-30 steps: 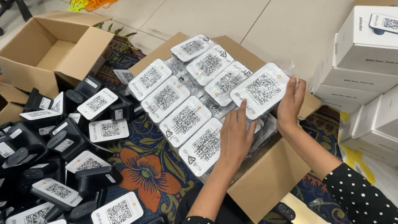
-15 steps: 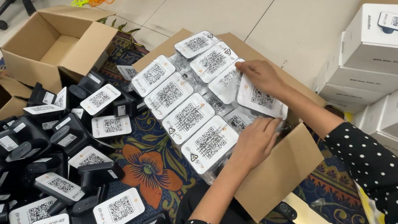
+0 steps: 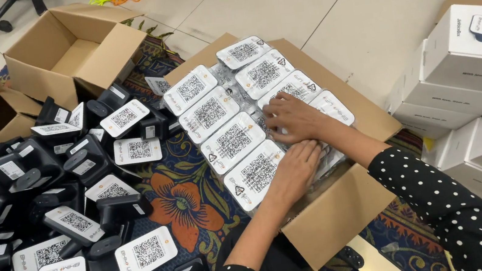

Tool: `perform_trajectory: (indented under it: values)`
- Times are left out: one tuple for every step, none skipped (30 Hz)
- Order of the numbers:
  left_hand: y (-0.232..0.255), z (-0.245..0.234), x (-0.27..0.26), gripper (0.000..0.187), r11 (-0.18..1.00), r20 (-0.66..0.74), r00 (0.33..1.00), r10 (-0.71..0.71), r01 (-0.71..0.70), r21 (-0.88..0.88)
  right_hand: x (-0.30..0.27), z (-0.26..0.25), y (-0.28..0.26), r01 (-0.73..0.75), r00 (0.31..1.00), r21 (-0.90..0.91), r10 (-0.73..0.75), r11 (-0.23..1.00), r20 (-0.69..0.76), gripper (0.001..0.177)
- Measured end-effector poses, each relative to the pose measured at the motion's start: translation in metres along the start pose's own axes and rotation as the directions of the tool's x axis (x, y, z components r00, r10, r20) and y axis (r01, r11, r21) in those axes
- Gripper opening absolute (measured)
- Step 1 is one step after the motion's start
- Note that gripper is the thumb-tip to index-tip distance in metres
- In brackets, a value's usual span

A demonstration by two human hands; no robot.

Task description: The person bags and boxes electronic devices that have QR codes.

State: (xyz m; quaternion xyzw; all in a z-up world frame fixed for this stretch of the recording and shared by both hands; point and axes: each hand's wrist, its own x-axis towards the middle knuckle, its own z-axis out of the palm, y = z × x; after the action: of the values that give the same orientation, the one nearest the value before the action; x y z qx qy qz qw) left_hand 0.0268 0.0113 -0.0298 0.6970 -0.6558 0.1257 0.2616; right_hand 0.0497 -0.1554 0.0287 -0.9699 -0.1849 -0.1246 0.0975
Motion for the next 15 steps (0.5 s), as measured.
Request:
perform_trajectory:
  values:
    - [0.0, 0.005, 0.0, 0.042, 1.0, -0.003, 1.0, 0.0, 0.0, -0.001, -0.003, 0.001, 0.001, 0.001, 1.0, -0.002, -0.001, 1.0, 0.002, 0.029]
    - [-0.001, 0.009, 0.001, 0.047, 1.0, 0.036, 0.999, 0.009, -0.01, 0.026, -0.004, 0.001, 0.003, 0.036, 0.994, -0.057, -0.042, 0.998, -0.097, 0.036]
    - [-0.001, 0.013, 0.001, 0.053, 0.998, 0.074, 0.997, 0.018, -0.021, 0.052, -0.005, 0.002, 0.004, 0.067, 0.978, -0.114, -0.088, 0.991, -0.192, 0.047]
    - [-0.003, 0.018, 0.003, 0.053, 0.998, 0.075, 0.997, 0.021, -0.025, 0.054, -0.003, 0.002, 0.006, 0.066, 0.977, -0.116, -0.088, 0.991, -0.195, 0.047]
    - [-0.005, 0.022, 0.004, 0.05, 1.0, 0.054, 0.998, -0.018, 0.018, 0.007, -0.002, 0.003, 0.008, 0.063, 0.98, -0.117, -0.084, 0.991, -0.179, 0.049]
    - [-0.005, 0.027, 0.006, 0.047, 0.997, 0.033, 0.998, -0.059, 0.061, -0.041, -0.001, 0.003, 0.008, 0.062, 0.984, -0.119, -0.081, 0.991, -0.161, 0.051]
    - [-0.012, 0.033, 0.006, 0.047, 0.998, 0.031, 0.998, -0.057, 0.059, -0.039, 0.001, 0.008, 0.013, 0.062, 0.983, -0.122, -0.082, 0.991, -0.163, 0.051]
    - [-0.017, 0.04, 0.005, 0.045, 0.988, 0.053, 0.991, -0.12, 0.124, -0.088, 0.002, 0.013, 0.017, 0.096, 0.983, -0.158, -0.119, 0.983, -0.138, 0.047]
    - [-0.022, 0.045, 0.004, 0.045, 0.972, 0.078, 0.98, -0.18, 0.19, -0.136, 0.004, 0.018, 0.019, 0.131, 0.982, -0.193, -0.154, 0.972, -0.112, 0.043]
    - [-0.024, 0.044, 0.005, 0.045, 0.972, 0.073, 0.98, -0.185, 0.193, -0.13, 0.006, 0.018, 0.019, 0.139, 0.98, -0.194, -0.163, 0.971, -0.113, 0.043]
    - [-0.026, 0.043, 0.006, 0.044, 0.974, 0.058, 0.98, -0.19, 0.196, -0.114, 0.008, 0.019, 0.017, 0.127, 0.991, -0.179, -0.134, 0.976, -0.023, 0.036]
    - [-0.03, 0.04, 0.007, 0.044, 0.976, 0.04, 0.98, -0.194, 0.197, -0.093, 0.013, 0.019, 0.016, 0.117, 0.992, -0.168, -0.107, 0.979, 0.065, 0.03]
    - [-0.03, 0.022, 0.014, 0.044, 0.976, 0.032, 0.98, -0.198, 0.2, -0.084, 0.017, 0.033, 0.026, 0.127, 0.991, -0.171, -0.118, 0.977, 0.062, 0.03]
    - [-0.026, 0.006, 0.014, 0.041, 0.954, 0.19, 0.951, -0.245, 0.272, -0.126, 0.02, 0.052, 0.032, 0.101, 0.994, -0.284, -0.085, 0.953, 0.068, 0.025]
    - [-0.023, -0.01, 0.014, 0.038, 0.924, 0.344, 0.897, -0.278, 0.347, -0.159, 0.023, 0.073, 0.037, 0.074, 0.996, -0.394, -0.051, 0.916, 0.07, 0.023]
